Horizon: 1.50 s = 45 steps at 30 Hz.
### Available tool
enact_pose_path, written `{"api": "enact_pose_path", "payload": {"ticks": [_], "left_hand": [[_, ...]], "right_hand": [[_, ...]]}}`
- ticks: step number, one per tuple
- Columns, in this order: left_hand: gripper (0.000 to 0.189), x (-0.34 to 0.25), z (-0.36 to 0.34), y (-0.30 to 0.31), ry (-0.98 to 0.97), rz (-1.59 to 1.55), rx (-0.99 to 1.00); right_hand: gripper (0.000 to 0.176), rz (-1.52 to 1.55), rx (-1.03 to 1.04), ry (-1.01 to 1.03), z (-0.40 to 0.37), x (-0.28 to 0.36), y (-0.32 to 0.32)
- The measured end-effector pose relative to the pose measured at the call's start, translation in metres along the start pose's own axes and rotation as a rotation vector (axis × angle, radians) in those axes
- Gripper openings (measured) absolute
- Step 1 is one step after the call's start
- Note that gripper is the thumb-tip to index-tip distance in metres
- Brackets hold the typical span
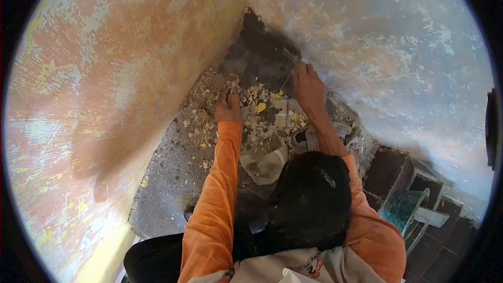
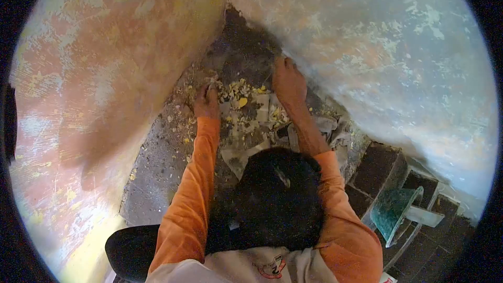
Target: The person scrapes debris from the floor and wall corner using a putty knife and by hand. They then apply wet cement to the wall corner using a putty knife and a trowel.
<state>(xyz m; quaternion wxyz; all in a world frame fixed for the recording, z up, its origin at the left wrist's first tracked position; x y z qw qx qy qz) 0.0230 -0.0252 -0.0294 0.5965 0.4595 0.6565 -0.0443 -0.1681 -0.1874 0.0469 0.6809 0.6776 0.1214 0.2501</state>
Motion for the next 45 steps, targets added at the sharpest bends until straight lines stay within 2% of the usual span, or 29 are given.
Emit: {"api": "enact_pose_path", "payload": {"ticks": [2, 6, 8, 12, 14, 15, 17, 18, 20, 23, 27, 29, 30, 32, 39, 42, 44, 45], "left_hand": [[0.050, -0.002, 0.004, -0.004, 0.016, -0.025, 0.029], [0.048, -0.006, 0.001, -0.006, 0.082, -0.041, 0.114], [0.047, -0.020, -0.006, 0.004, -0.032, -0.054, 0.029], [0.048, -0.014, -0.001, 0.003, -0.062, -0.022, -0.039], [0.050, -0.008, 0.003, 0.002, -0.030, -0.032, 0.007], [0.050, -0.004, 0.005, 0.001, -0.028, -0.030, 0.012], [0.049, 0.001, 0.007, 0.001, -0.047, -0.029, -0.027], [0.049, 0.000, 0.005, 0.001, -0.046, -0.029, -0.027], [0.050, -0.007, 0.003, 0.005, -0.062, -0.047, -0.072], [0.051, -0.009, 0.003, 0.004, -0.121, -0.209, -0.090], [0.051, -0.015, 0.006, 0.007, -0.073, -0.083, -0.074], [0.051, -0.009, 0.008, 0.003, -0.062, -0.109, -0.085], [0.051, -0.007, 0.006, 0.002, -0.059, -0.106, -0.082], [0.052, -0.004, 0.006, 0.001, -0.089, -0.164, -0.072], [0.054, -0.003, 0.009, 0.001, -0.109, -0.111, -0.092], [0.054, 0.022, 0.023, -0.017, -0.100, -0.183, -0.121], [0.051, 0.061, 0.041, -0.042, -0.104, -0.453, -0.141], [0.051, 0.046, 0.034, -0.031, -0.102, -0.451, -0.138]], "right_hand": [[0.036, -0.051, -0.171, 0.039, -0.001, 0.001, 0.006], [0.036, -0.099, -0.035, 0.039, 0.000, -0.009, -0.017], [0.032, -0.115, -0.119, 0.026, -0.005, -0.010, -0.005], [0.029, -0.089, -0.101, 0.098, -0.017, -0.011, 0.010], [0.027, -0.125, 0.088, 0.044, -0.016, -0.007, 0.010], [0.027, -0.126, 0.091, 0.039, -0.008, -0.006, 0.009], [0.024, -0.382, -0.067, 0.184, 0.014, -0.001, 0.011], [0.024, -0.383, -0.066, 0.184, 0.018, 0.005, 0.016], [0.038, -0.409, -0.074, 0.146, 0.030, 0.019, 0.031], [0.029, -0.417, -0.168, 0.189, 0.016, 0.014, 0.013], [0.034, -0.277, -0.130, 0.248, -0.020, 0.004, -0.010], [0.051, -0.193, 0.165, 0.089, -0.031, -0.001, -0.022], [0.051, -0.192, 0.169, 0.088, -0.033, 0.001, -0.022], [0.055, -0.197, 0.044, 0.152, -0.032, 0.007, -0.018], [0.056, -0.154, 0.011, 0.089, 0.015, 0.005, -0.033], [0.056, -0.147, -0.047, 0.090, -0.011, 0.010, -0.027], [0.051, -0.171, -0.018, 0.094, -0.027, 0.011, -0.029], [0.051, -0.171, -0.016, 0.091, -0.023, 0.011, -0.030]]}}
Point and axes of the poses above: each hand's wrist, its own z-axis towards the middle knuckle, its own y-axis out of the back of the hand, x = y × z, the point moved 3 cm from there along z, towards the middle knuckle, and after that the axes turned 4 degrees about z, right-handed, at the moved point
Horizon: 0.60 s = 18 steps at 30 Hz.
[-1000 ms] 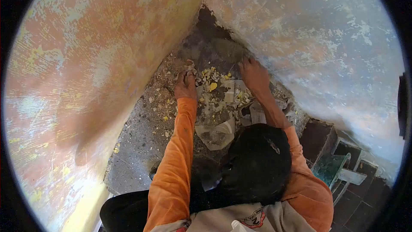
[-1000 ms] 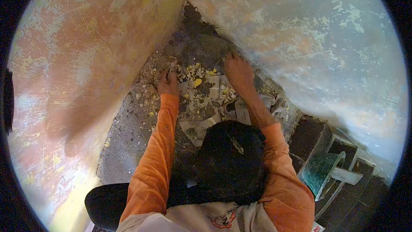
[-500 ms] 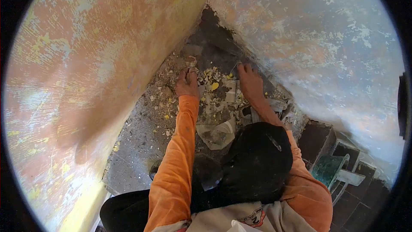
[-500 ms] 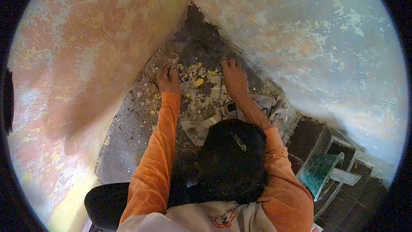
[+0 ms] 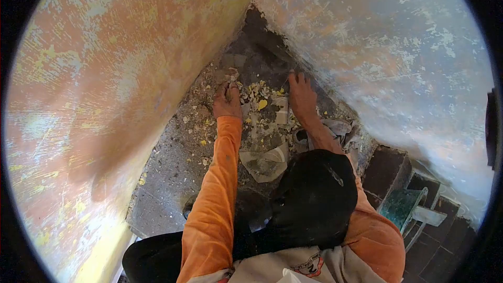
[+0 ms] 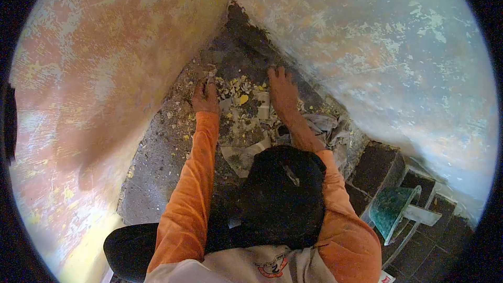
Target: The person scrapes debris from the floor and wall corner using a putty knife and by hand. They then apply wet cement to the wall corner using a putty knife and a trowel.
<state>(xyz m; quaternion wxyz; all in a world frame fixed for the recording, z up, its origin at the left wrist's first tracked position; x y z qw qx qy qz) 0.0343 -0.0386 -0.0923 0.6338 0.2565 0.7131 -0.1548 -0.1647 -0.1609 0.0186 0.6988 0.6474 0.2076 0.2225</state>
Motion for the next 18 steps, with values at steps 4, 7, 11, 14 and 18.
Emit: {"api": "enact_pose_path", "payload": {"ticks": [4, 7, 11, 14, 18], "left_hand": [[0.051, -0.058, -0.017, 0.010, 0.001, 0.301, 0.085], [0.051, -0.067, -0.017, 0.011, -0.025, 0.322, 0.054], [0.051, -0.047, -0.014, 0.006, -0.005, 0.319, -0.003], [0.052, -0.047, -0.009, 0.008, 0.073, 0.326, 0.128], [0.051, -0.067, -0.017, 0.010, -0.040, 0.403, 0.081]], "right_hand": [[0.055, 0.033, 0.070, -0.070, 0.026, -0.002, -0.003], [0.054, 0.011, 0.040, -0.064, 0.026, 0.008, 0.010], [0.055, 0.031, -0.003, -0.042, 0.016, 0.009, 0.013], [0.053, -0.010, -0.037, -0.048, 0.022, -0.010, -0.002], [0.053, -0.062, -0.013, -0.053, 0.016, -0.015, 0.007]]}}
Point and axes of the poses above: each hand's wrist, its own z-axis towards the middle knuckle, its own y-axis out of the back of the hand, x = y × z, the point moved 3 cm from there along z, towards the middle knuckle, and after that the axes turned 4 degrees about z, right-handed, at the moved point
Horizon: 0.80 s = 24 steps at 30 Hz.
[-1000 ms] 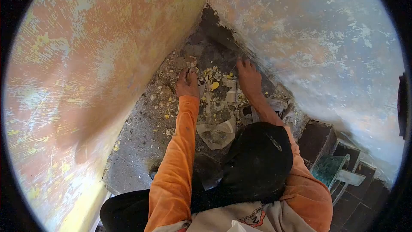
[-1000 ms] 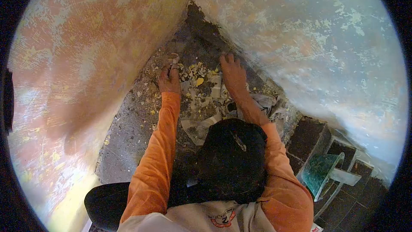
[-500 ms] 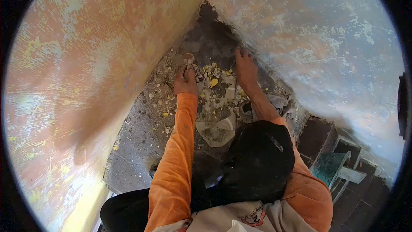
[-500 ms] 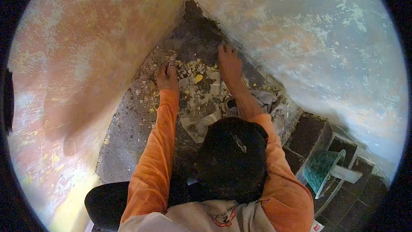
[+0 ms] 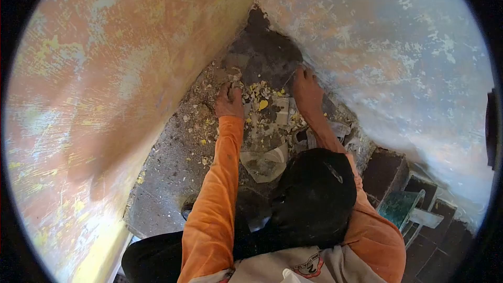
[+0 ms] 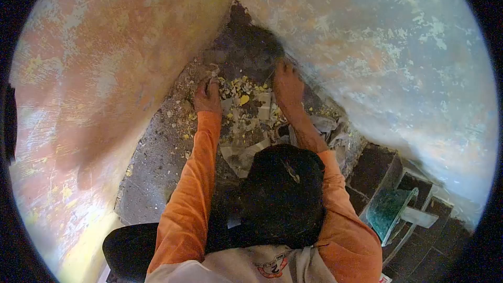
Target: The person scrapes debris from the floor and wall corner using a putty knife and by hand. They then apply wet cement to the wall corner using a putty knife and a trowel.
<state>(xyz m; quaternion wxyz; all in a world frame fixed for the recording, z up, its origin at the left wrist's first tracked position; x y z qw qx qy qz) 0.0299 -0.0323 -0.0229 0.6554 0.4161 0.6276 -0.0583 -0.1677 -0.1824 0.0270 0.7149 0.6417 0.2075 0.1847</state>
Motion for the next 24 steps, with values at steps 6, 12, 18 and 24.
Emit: {"api": "enact_pose_path", "payload": {"ticks": [6, 12, 18, 24], "left_hand": [[0.049, 0.004, 0.001, 0.000, 0.115, -0.122, 0.026], [0.051, 0.016, 0.006, -0.003, 0.016, -0.057, -0.023], [0.054, 0.012, 0.005, 0.000, 0.012, -0.102, -0.040], [0.055, 0.002, 0.005, 0.010, 0.153, -0.092, 0.012]], "right_hand": [[0.042, 0.205, 0.035, -0.095, 0.000, 0.000, 0.029], [0.038, 0.331, 0.232, -0.032, 0.051, 0.022, 0.034], [0.039, 0.259, 0.299, 0.211, 0.083, 0.035, 0.021], [0.038, 0.399, 0.216, 0.060, 0.068, 0.008, -0.001]]}}
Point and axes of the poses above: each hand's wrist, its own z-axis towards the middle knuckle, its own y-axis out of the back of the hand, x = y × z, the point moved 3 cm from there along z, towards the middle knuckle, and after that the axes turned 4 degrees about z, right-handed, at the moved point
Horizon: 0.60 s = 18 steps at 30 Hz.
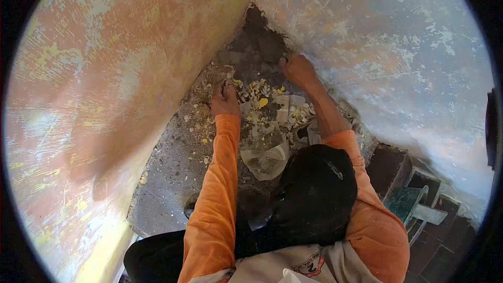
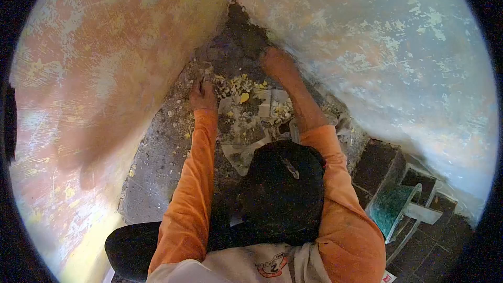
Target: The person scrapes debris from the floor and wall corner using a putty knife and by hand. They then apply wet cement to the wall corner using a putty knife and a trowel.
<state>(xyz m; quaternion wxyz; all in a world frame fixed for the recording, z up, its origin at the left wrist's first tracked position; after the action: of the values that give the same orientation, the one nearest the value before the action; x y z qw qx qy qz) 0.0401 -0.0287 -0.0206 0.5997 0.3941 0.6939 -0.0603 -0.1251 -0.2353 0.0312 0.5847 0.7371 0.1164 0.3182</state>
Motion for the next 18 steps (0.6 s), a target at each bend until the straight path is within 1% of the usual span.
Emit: {"api": "enact_pose_path", "payload": {"ticks": [2, 3, 5, 8, 9, 11, 12, 14, 15, 17, 18], "left_hand": [[0.055, -0.004, 0.001, 0.002, -0.037, -0.005, 0.042], [0.055, 0.006, 0.006, -0.004, -0.037, -0.007, 0.044], [0.054, 0.035, 0.020, -0.024, -0.068, -0.139, -0.004], [0.053, 0.002, 0.005, -0.011, -0.078, -0.118, -0.025], [0.053, -0.004, 0.000, -0.005, -0.079, -0.122, -0.031], [0.052, -0.013, -0.007, 0.003, -0.175, -0.030, -0.058], [0.052, -0.011, -0.006, 0.003, -0.174, -0.032, -0.063], [0.055, -0.007, -0.004, 0.000, -0.146, 0.032, -0.049], [0.055, 0.001, -0.001, -0.005, -0.151, 0.033, -0.047], [0.056, 0.018, 0.007, -0.013, -0.144, 0.023, -0.016], [0.056, 0.015, 0.004, -0.011, -0.146, 0.028, -0.016]], "right_hand": [[0.040, -0.007, 0.068, -0.037, -0.010, -0.024, -0.006], [0.040, -0.010, 0.068, -0.038, -0.018, -0.028, 0.002], [0.039, -0.040, 0.178, -0.044, -0.038, -0.033, 0.021], [0.036, -0.063, 0.165, -0.051, -0.060, -0.058, 0.031], [0.036, -0.065, 0.164, -0.045, -0.070, -0.052, 0.041], [0.035, -0.126, 0.193, -0.193, -0.089, -0.034, 0.071], [0.035, -0.128, 0.192, -0.187, -0.095, -0.027, 0.073], [0.037, -0.070, 0.075, -0.117, -0.100, -0.012, 0.075], [0.037, -0.068, 0.070, -0.120, -0.096, -0.007, 0.069], [0.040, -0.069, 0.011, -0.017, -0.080, 0.004, 0.051], [0.040, -0.063, 0.009, -0.017, -0.070, 0.011, 0.043]]}}
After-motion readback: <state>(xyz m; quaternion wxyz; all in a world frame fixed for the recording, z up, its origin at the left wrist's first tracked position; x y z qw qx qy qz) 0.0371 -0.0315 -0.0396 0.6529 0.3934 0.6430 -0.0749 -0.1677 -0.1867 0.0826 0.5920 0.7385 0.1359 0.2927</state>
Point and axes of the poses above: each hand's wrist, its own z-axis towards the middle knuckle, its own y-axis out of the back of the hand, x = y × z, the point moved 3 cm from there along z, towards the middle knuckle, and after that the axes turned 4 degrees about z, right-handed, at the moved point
